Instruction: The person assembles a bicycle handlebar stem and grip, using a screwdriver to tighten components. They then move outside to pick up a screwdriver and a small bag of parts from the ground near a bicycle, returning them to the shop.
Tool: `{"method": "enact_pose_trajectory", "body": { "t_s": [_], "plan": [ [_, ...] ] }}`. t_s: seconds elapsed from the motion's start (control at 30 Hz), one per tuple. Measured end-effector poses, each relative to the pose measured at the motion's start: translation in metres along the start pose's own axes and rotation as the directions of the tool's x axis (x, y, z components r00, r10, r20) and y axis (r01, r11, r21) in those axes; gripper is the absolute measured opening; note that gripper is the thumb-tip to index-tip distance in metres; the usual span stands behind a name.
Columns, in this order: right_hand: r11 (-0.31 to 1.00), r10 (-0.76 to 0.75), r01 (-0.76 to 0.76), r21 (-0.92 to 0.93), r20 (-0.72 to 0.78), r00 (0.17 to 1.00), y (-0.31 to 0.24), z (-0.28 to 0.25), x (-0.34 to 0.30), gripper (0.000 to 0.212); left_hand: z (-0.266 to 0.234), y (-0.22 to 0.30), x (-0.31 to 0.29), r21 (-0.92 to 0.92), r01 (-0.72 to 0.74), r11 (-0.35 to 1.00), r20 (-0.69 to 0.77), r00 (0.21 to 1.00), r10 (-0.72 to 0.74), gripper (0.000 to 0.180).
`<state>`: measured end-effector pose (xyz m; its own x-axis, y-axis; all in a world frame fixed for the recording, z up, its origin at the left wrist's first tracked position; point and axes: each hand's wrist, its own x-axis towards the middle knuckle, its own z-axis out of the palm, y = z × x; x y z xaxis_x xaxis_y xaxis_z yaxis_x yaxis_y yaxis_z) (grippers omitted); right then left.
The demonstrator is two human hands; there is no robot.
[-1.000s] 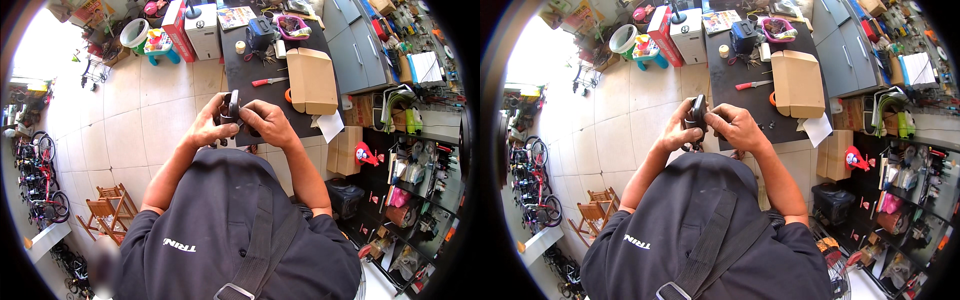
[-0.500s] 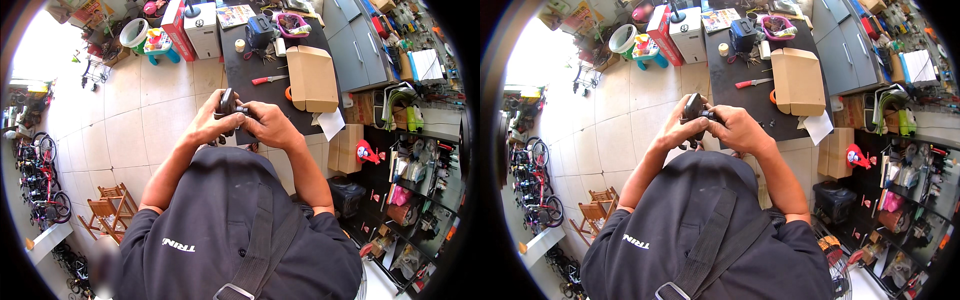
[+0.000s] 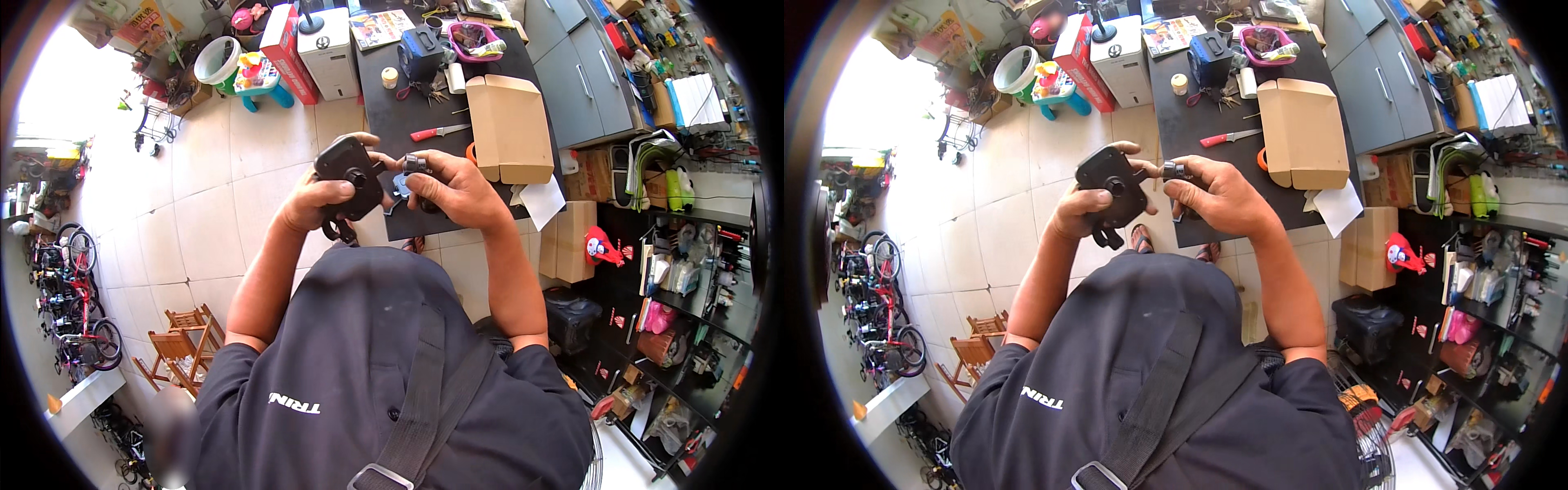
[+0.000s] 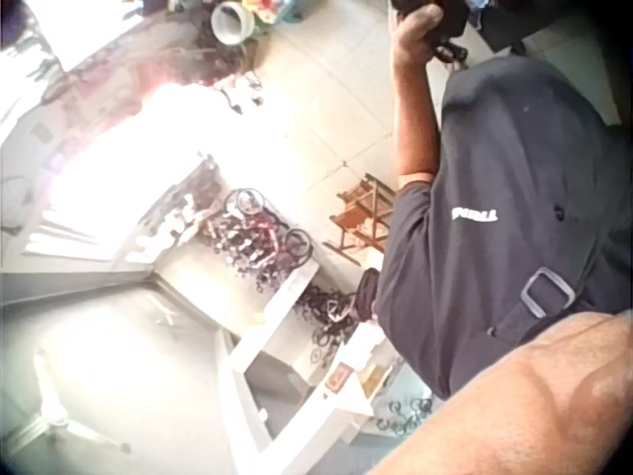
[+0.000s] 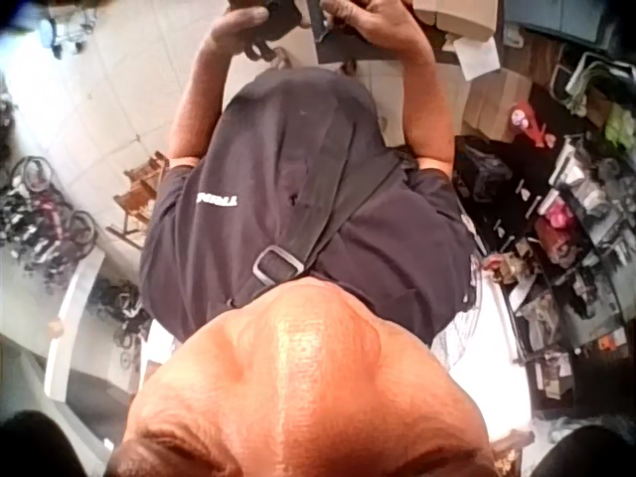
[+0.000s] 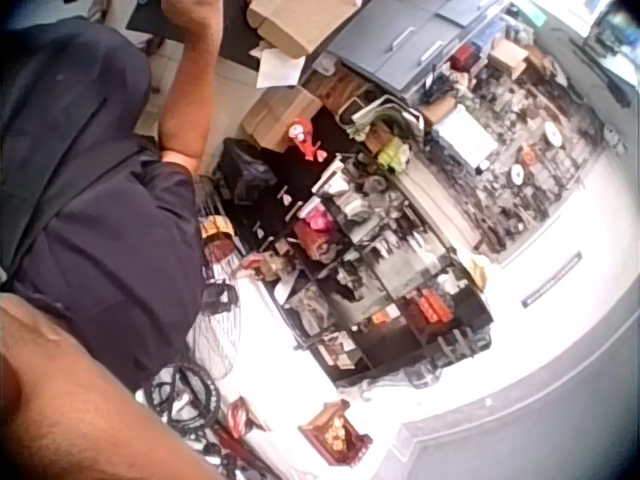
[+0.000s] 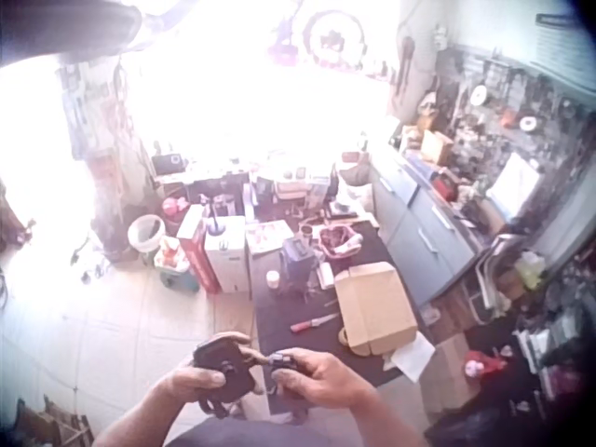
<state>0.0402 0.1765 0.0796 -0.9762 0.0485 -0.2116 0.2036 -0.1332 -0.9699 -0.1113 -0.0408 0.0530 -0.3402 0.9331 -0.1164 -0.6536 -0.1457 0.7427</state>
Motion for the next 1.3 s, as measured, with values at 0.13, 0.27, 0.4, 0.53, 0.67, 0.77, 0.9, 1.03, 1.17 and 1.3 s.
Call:
{"method": "enact_pose_trajectory", "body": {
  "t_s": [0.13, 0.27, 0.4, 0.53, 0.67, 0.77, 0.9, 1.03, 1.17, 1.3],
  "plan": [
    [0.991, 0.002, -0.008, -0.135, -0.043, 0.999, -0.003, -0.001, -0.001, 0.039, 0.012, -0.013, 0.000, -0.018, 0.047, 0.999, -0.102, 0.994, -0.048, 0.079],
    [0.927, -0.153, 0.101, -0.362, -0.118, 0.981, 0.004, 0.010, 0.002, 0.036, 0.009, -0.033, 0.007, -0.006, 0.176, 0.984, -0.142, 0.974, -0.176, 0.058],
    [0.915, -0.178, 0.105, -0.390, -0.157, 0.971, 0.010, 0.015, 0.003, 0.036, 0.005, -0.040, 0.010, -0.081, 0.165, 0.983, -0.150, 0.973, -0.175, 0.051],
    [0.901, -0.236, 0.146, -0.408, -0.181, 0.955, 0.014, 0.014, 0.003, 0.038, 0.011, -0.037, 0.012, -0.034, 0.172, 0.984, -0.158, 0.972, -0.175, 0.050],
    [0.918, -0.184, 0.104, -0.381, -0.179, 0.966, 0.014, 0.014, 0.004, 0.039, 0.011, -0.037, 0.016, -0.058, 0.175, 0.983, -0.103, 0.978, -0.180, 0.050],
    [0.921, -0.125, 0.048, -0.385, -0.177, 0.976, 0.008, 0.015, 0.005, 0.038, 0.013, -0.037, 0.018, -0.044, 0.160, 0.986, -0.100, 0.981, -0.163, 0.053],
    [0.866, -0.144, 0.046, -0.498, -0.160, 0.977, 0.006, 0.010, 0.000, 0.039, 0.010, -0.046, 0.018, -0.183, 0.134, 0.974, -0.162, 0.973, -0.164, 0.072],
    [0.851, -0.222, 0.158, -0.500, -0.070, 0.973, 0.007, 0.010, -0.005, 0.042, 0.011, -0.043, 0.020, -0.166, 0.132, 0.977, -0.276, 0.945, -0.175, 0.068],
    [0.895, -0.191, 0.129, -0.427, -0.105, 0.976, 0.005, 0.021, -0.005, 0.039, 0.018, -0.043, 0.021, -0.062, 0.134, 0.989, -0.274, 0.951, -0.146, 0.066],
    [0.839, -0.218, 0.132, -0.528, -0.104, 0.970, 0.006, 0.019, -0.006, 0.037, 0.019, -0.043, 0.019, 0.007, 0.158, 0.987, -0.350, 0.925, -0.145, 0.067]
  ]
}}
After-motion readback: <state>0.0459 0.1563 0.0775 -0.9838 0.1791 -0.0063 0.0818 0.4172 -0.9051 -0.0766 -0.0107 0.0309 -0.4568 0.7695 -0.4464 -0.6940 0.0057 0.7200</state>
